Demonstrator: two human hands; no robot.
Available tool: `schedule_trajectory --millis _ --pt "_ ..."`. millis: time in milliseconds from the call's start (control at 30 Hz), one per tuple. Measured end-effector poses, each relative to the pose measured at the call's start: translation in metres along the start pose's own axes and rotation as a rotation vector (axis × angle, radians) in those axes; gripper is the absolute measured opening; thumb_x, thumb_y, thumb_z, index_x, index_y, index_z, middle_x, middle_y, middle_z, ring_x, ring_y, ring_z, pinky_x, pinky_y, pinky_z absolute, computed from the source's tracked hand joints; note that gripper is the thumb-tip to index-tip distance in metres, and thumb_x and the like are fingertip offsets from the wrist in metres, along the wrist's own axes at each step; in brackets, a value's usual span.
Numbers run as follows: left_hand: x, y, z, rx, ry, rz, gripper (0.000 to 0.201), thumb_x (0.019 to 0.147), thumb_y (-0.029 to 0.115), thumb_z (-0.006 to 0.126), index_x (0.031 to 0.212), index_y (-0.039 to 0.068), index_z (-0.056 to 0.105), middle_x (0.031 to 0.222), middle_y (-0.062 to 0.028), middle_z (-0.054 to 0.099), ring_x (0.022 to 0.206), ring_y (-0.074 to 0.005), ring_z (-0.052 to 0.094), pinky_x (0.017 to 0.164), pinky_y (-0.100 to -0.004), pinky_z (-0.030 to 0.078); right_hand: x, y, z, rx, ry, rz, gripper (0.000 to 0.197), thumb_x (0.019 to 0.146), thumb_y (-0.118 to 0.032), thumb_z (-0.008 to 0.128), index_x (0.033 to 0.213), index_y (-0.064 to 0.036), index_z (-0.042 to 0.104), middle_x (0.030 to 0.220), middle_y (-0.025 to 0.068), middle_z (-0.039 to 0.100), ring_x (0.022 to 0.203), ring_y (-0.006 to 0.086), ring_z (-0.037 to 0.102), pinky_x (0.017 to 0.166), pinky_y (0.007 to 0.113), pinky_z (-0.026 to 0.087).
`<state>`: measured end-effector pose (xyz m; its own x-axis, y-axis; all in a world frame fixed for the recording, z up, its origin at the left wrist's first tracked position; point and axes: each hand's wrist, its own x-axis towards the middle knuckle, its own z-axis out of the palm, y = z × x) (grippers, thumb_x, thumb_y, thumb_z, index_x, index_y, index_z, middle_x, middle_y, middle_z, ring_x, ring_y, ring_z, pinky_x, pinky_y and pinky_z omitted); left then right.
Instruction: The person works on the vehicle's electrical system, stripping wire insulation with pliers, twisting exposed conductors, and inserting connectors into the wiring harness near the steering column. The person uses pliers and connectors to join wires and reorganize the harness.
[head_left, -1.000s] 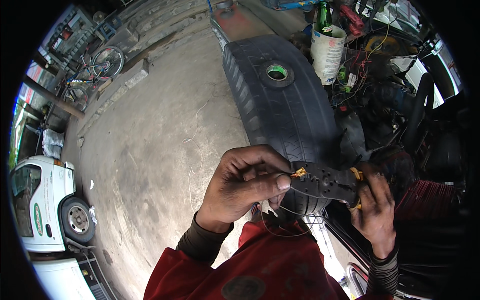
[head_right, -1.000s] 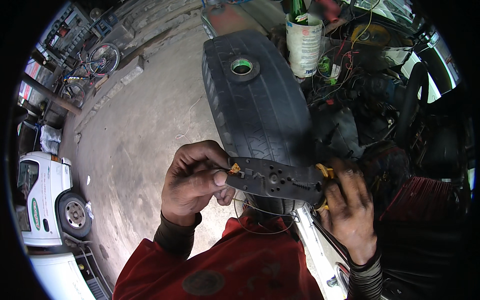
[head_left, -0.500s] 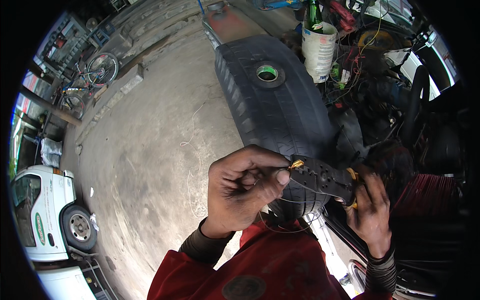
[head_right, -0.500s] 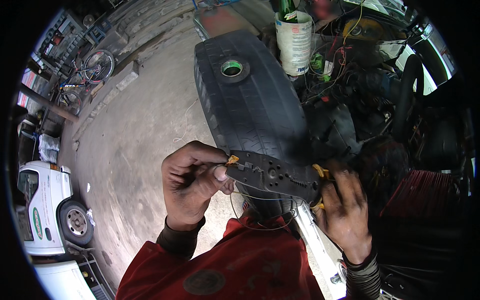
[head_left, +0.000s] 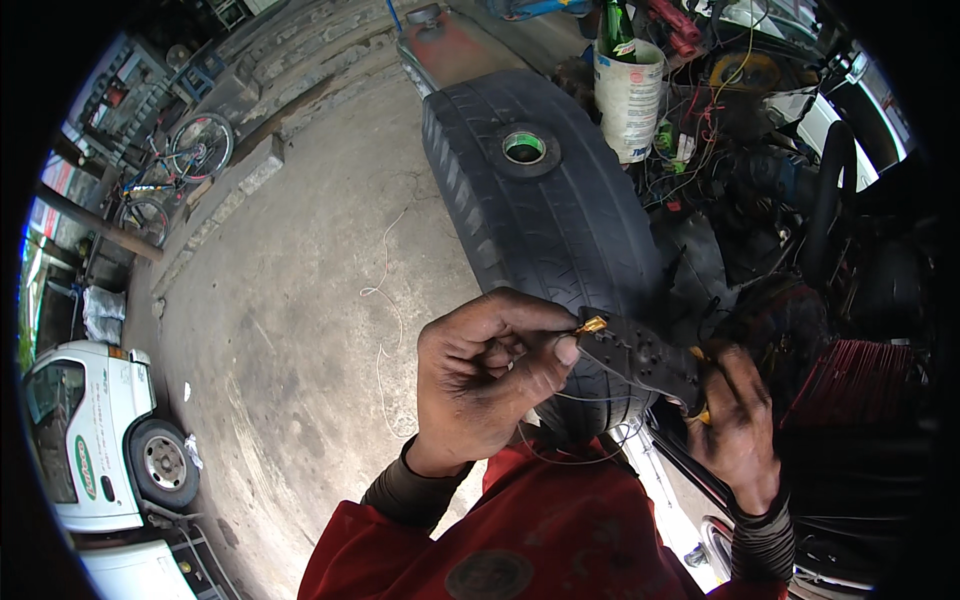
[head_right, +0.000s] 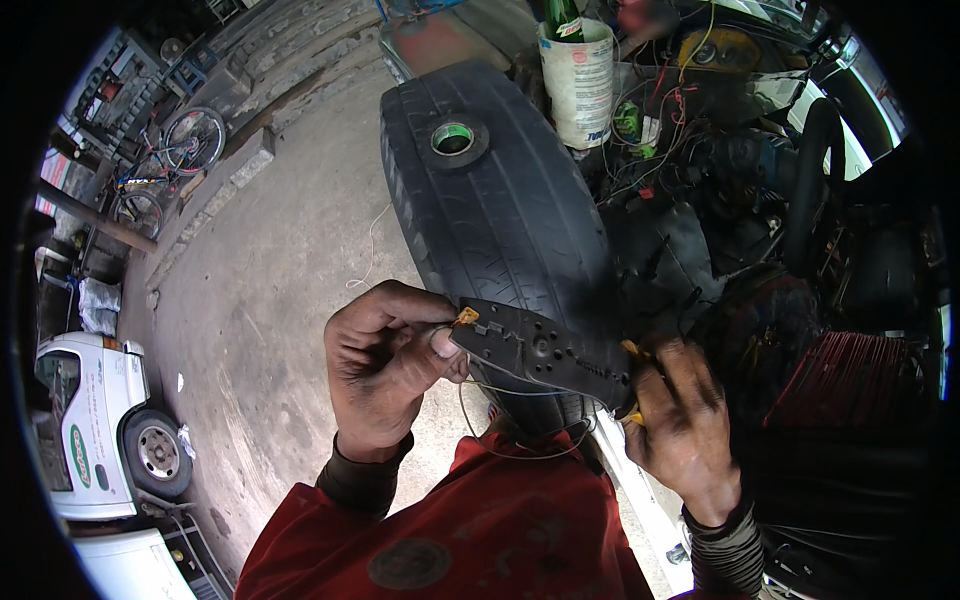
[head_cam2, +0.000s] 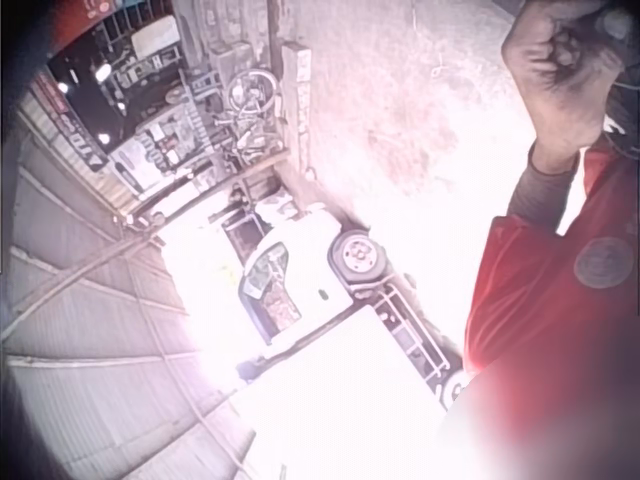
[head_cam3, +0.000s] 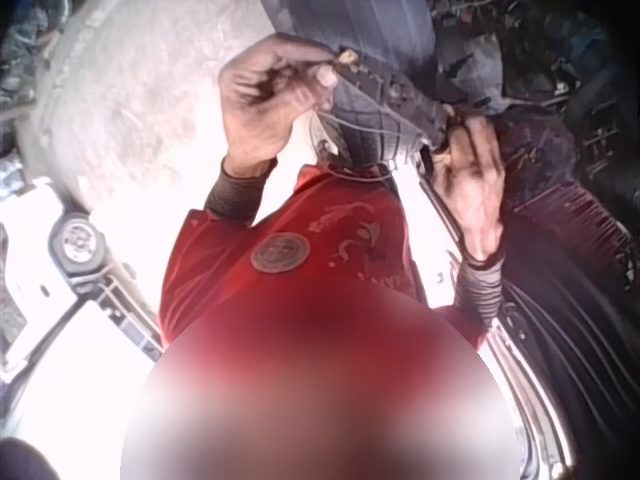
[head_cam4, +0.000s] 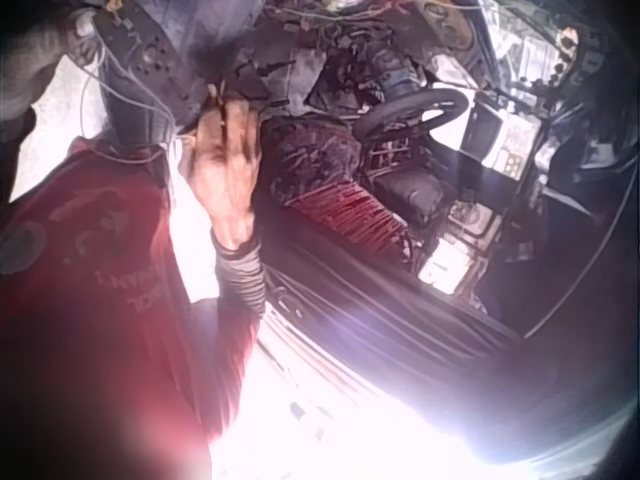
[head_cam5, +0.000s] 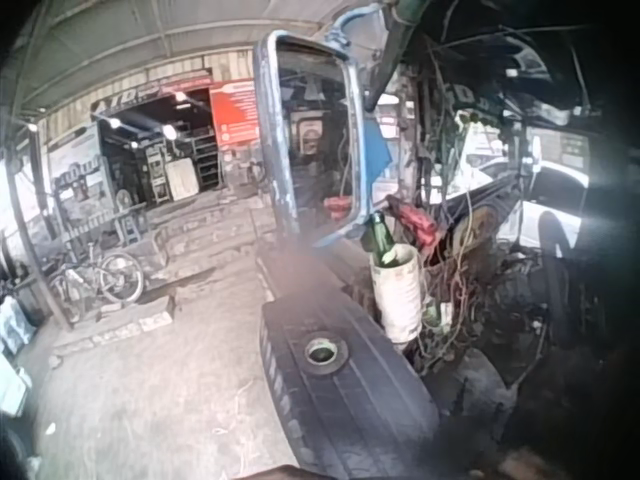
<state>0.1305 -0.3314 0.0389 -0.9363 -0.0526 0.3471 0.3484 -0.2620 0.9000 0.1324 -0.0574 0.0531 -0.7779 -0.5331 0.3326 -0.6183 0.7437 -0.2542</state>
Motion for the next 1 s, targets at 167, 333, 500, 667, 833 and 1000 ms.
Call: schedule_trajectory --millis 167,333,500,667,833,1000 --pt "0.001 -0.003 0.001 0.092 0.079 0.013 0.016 0.088 -0.004 0.077 0.103 -0.003 0.072 0.080 -0.0022 0.069 0.065 -0.0014 0.057 0.058 -0.0183 0.043 -0.004 -0.019 0.000 -0.026 -0.049 0.067 0.046 0.071 -0.011 0.079 0.109 0.0101 0.066 0.128 0.0268 0.057 0.110 0.0447 0.062 0.092 0.050 0.055" --pt "0.004 -0.011 0.009 0.512 0.164 0.427 0.021 0.083 -0.002 0.079 0.103 -0.003 0.072 0.082 -0.0046 0.070 0.069 -0.0056 0.062 0.061 -0.0202 0.047 -0.010 -0.043 0.004 0.019 -0.064 0.100 0.051 0.081 -0.023 0.082 0.112 0.0121 0.063 0.128 0.0286 0.055 0.107 0.0450 0.061 0.088 0.051 0.055" --pt "0.002 -0.011 0.008 0.279 0.103 0.300 0.022 0.084 -0.003 0.078 0.105 -0.004 0.071 0.083 -0.0052 0.072 0.072 -0.0070 0.064 0.065 -0.0222 0.048 -0.011 -0.039 0.009 0.066 -0.073 0.137 0.053 0.071 -0.013 0.083 0.113 0.0108 0.062 0.122 0.0244 0.056 0.102 0.0421 0.062 0.085 0.048 0.055" --pt "0.003 -0.007 0.004 0.157 0.056 0.153 0.018 0.088 -0.003 0.078 0.104 -0.004 0.070 0.083 -0.0043 0.070 0.074 -0.0059 0.061 0.067 -0.0216 0.046 -0.009 -0.027 0.013 0.031 -0.005 0.090 0.054 0.062 -0.005 0.079 0.111 0.0099 0.064 0.119 0.0228 0.057 0.100 0.0409 0.062 0.084 0.047 0.055" --pt "0.001 -0.008 0.005 0.046 0.051 0.056 0.018 0.088 -0.005 0.076 0.106 -0.004 0.070 0.086 -0.0039 0.069 0.073 -0.0046 0.059 0.064 -0.0210 0.043 -0.003 -0.021 0.012 -0.002 0.063 0.047 0.045 0.064 -0.002 0.072 0.107 0.0108 0.065 0.127 0.0248 0.058 0.106 0.0418 0.062 0.092 0.051 0.052" --pt "-0.002 -0.012 0.001 0.093 -0.033 0.075 0.028 0.082 -0.004 0.078 0.110 -0.004 0.071 0.084 -0.0013 0.069 0.063 0.0003 0.046 0.057 -0.0185 0.035 0.010 -0.019 0.012 -0.247 0.067 0.093 0.035 0.069 0.003 0.062 0.103 0.0102 0.063 0.151 0.0281 0.046 0.138 0.0482 0.046 0.112 0.065 0.035"
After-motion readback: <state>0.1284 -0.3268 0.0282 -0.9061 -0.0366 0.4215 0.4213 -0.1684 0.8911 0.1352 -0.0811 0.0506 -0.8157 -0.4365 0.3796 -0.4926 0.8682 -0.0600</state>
